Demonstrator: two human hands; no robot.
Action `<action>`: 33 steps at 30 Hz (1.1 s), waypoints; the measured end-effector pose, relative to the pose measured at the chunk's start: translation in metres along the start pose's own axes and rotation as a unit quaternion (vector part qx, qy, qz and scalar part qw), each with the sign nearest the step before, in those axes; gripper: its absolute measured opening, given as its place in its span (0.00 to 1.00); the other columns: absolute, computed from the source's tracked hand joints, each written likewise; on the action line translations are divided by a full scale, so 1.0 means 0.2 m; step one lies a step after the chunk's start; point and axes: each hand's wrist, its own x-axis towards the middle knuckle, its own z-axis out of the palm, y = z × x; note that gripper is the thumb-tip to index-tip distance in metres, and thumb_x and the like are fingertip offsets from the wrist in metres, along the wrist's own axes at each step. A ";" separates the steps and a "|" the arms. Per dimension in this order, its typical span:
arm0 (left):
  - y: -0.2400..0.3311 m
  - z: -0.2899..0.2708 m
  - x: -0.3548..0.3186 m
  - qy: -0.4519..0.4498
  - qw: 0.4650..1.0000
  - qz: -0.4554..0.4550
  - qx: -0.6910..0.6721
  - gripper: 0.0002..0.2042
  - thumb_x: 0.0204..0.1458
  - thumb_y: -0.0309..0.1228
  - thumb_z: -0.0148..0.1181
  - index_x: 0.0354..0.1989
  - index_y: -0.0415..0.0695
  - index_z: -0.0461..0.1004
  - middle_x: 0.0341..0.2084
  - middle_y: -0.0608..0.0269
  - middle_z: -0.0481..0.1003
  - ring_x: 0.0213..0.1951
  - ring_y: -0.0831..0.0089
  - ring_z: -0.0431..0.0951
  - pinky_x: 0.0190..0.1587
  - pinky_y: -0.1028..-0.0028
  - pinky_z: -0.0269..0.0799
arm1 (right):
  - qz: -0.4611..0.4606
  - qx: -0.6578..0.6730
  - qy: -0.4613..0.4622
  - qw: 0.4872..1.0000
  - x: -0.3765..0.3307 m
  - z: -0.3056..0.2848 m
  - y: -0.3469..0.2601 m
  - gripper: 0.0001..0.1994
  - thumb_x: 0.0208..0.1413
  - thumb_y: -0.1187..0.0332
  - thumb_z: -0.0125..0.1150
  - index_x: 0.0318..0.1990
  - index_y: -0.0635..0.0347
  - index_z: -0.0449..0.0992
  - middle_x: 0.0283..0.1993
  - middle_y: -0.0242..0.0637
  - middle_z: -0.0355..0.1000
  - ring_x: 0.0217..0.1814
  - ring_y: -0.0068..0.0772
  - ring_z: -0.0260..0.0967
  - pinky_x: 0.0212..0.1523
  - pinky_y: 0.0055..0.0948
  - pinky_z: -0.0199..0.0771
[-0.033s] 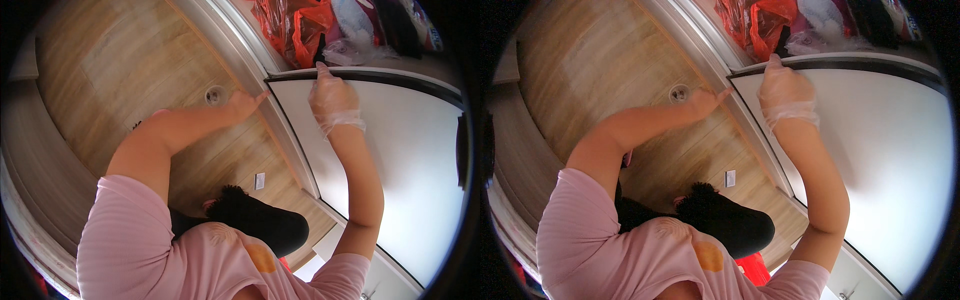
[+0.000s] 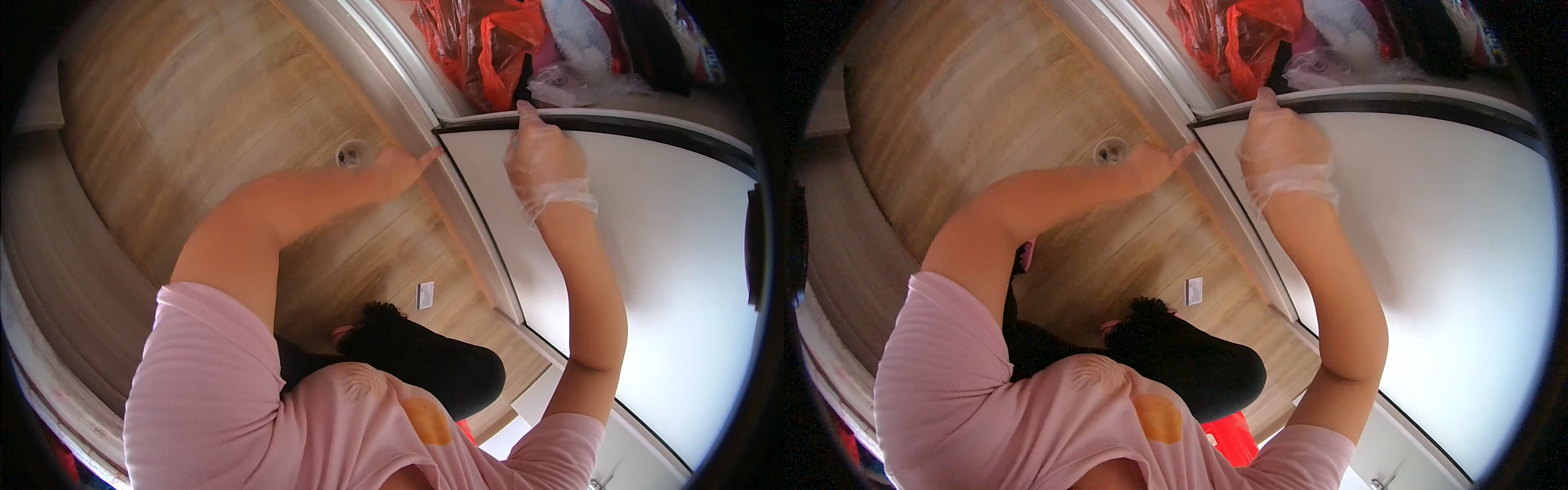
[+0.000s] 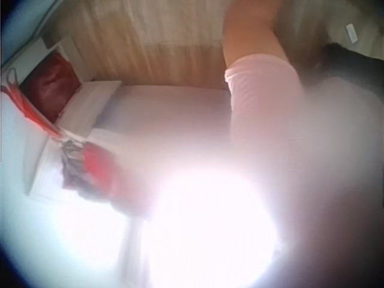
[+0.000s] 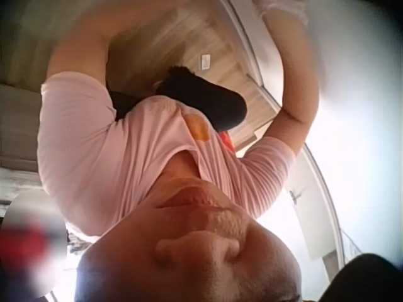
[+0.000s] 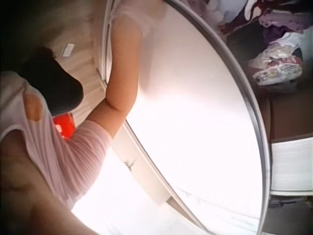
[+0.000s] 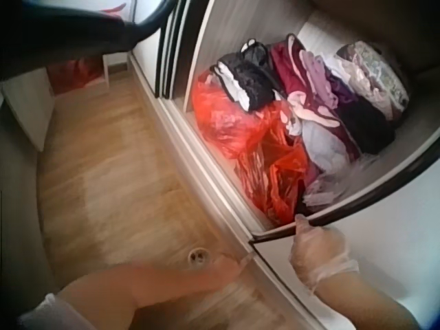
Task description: The person cleans the bottom track of a sliding closet door using a cloth and a card. They wipe the track with the cloth and use the card to scrape out debris from the crevices. The person moves along the track, repeating the wiping and scraping actions to clean the entire length.
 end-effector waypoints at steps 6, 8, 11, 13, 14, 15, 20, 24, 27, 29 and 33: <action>-0.07 -0.16 0.05 -0.112 0.992 0.049 -0.037 0.36 0.46 0.23 0.48 0.65 0.46 0.39 0.25 0.51 0.74 0.29 0.58 0.77 0.25 0.64 0.71 | -0.008 -0.005 -0.007 1.000 -0.06 -0.05 0.01 0.23 0.48 0.70 0.48 0.55 0.58 0.64 0.29 0.48 0.74 0.32 0.48 0.73 0.35 0.41 0.72; -0.08 -0.18 0.05 -0.143 0.987 0.027 -0.075 0.38 0.43 0.22 0.50 0.65 0.46 0.39 0.26 0.49 0.74 0.31 0.57 0.76 0.27 0.64 0.71 | -0.001 0.004 0.012 1.000 -0.06 -0.05 0.00 0.23 0.48 0.69 0.49 0.55 0.56 0.63 0.28 0.48 0.73 0.31 0.47 0.73 0.34 0.41 0.72; -0.09 -0.23 0.03 -0.121 0.976 0.026 -0.177 0.39 0.41 0.21 0.53 0.64 0.46 0.42 0.28 0.48 0.74 0.32 0.57 0.76 0.29 0.64 0.70 | 0.006 0.002 -0.015 1.000 -0.03 -0.11 -0.03 0.23 0.48 0.69 0.49 0.56 0.55 0.63 0.27 0.48 0.73 0.30 0.47 0.73 0.34 0.42 0.72; -0.12 -0.19 0.02 -0.043 0.958 0.039 -0.279 0.37 0.41 0.21 0.53 0.63 0.46 0.46 0.28 0.49 0.74 0.31 0.59 0.75 0.30 0.65 0.70 | 0.011 -0.021 -0.025 0.999 -0.03 -0.12 -0.06 0.22 0.50 0.67 0.50 0.55 0.54 0.63 0.22 0.46 0.72 0.27 0.46 0.72 0.30 0.41 0.72; -0.14 -0.15 0.00 0.012 0.940 0.046 -0.339 0.35 0.42 0.21 0.53 0.62 0.45 0.48 0.28 0.50 0.74 0.30 0.60 0.75 0.30 0.66 0.69 | 0.016 -0.020 -0.020 0.999 -0.04 -0.11 -0.08 0.22 0.50 0.67 0.51 0.55 0.54 0.63 0.21 0.46 0.71 0.25 0.46 0.71 0.29 0.41 0.71; -0.17 -0.10 -0.01 0.044 0.917 0.034 -0.396 0.34 0.43 0.22 0.53 0.61 0.45 0.49 0.28 0.51 0.73 0.29 0.61 0.75 0.31 0.67 0.69 | 0.019 -0.018 -0.016 1.000 -0.05 -0.10 -0.10 0.22 0.50 0.66 0.52 0.55 0.54 0.63 0.20 0.45 0.70 0.24 0.45 0.71 0.28 0.41 0.71; -0.26 -0.15 -0.03 0.073 0.807 -0.020 -0.586 0.28 0.45 0.23 0.50 0.58 0.42 0.54 0.22 0.53 0.71 0.26 0.63 0.74 0.30 0.68 0.69 | 0.031 0.106 -0.079 0.991 0.00 -0.01 -0.19 0.23 0.49 0.67 0.55 0.55 0.54 0.64 0.17 0.44 0.67 0.20 0.45 0.68 0.24 0.40 0.69; -0.29 -0.21 0.04 0.039 0.774 -0.030 -0.632 0.27 0.45 0.22 0.49 0.57 0.42 0.54 0.20 0.52 0.70 0.25 0.61 0.73 0.29 0.68 0.69 | -0.026 0.207 -0.045 0.977 0.06 0.11 -0.27 0.27 0.46 0.72 0.57 0.57 0.55 0.62 0.17 0.49 0.65 0.21 0.51 0.66 0.24 0.41 0.65; -0.31 -0.18 0.12 -0.038 0.730 -0.024 -0.682 0.30 0.48 0.23 0.50 0.61 0.43 0.48 0.25 0.56 0.70 0.24 0.73 0.72 0.30 0.75 0.69 | 0.016 0.210 -0.086 0.974 0.11 0.16 -0.29 0.30 0.45 0.73 0.56 0.59 0.55 0.57 0.16 0.49 0.65 0.21 0.51 0.66 0.24 0.42 0.66; -0.28 -0.18 0.11 -0.027 0.722 -0.031 -0.690 0.30 0.48 0.22 0.50 0.61 0.42 0.47 0.25 0.57 0.70 0.25 0.73 0.72 0.30 0.75 0.69 | 0.060 0.199 -0.146 0.967 0.13 0.19 -0.29 0.32 0.46 0.72 0.55 0.61 0.56 0.52 0.16 0.50 0.65 0.20 0.52 0.66 0.24 0.43 0.66; -0.25 -0.24 0.05 0.002 0.747 -0.021 -0.665 0.30 0.47 0.20 0.50 0.61 0.42 0.48 0.25 0.59 0.71 0.25 0.75 0.72 0.29 0.77 0.69 | 0.118 0.192 -0.207 0.952 0.18 0.35 -0.32 0.35 0.47 0.70 0.53 0.63 0.57 0.44 0.16 0.50 0.66 0.19 0.53 0.67 0.23 0.44 0.67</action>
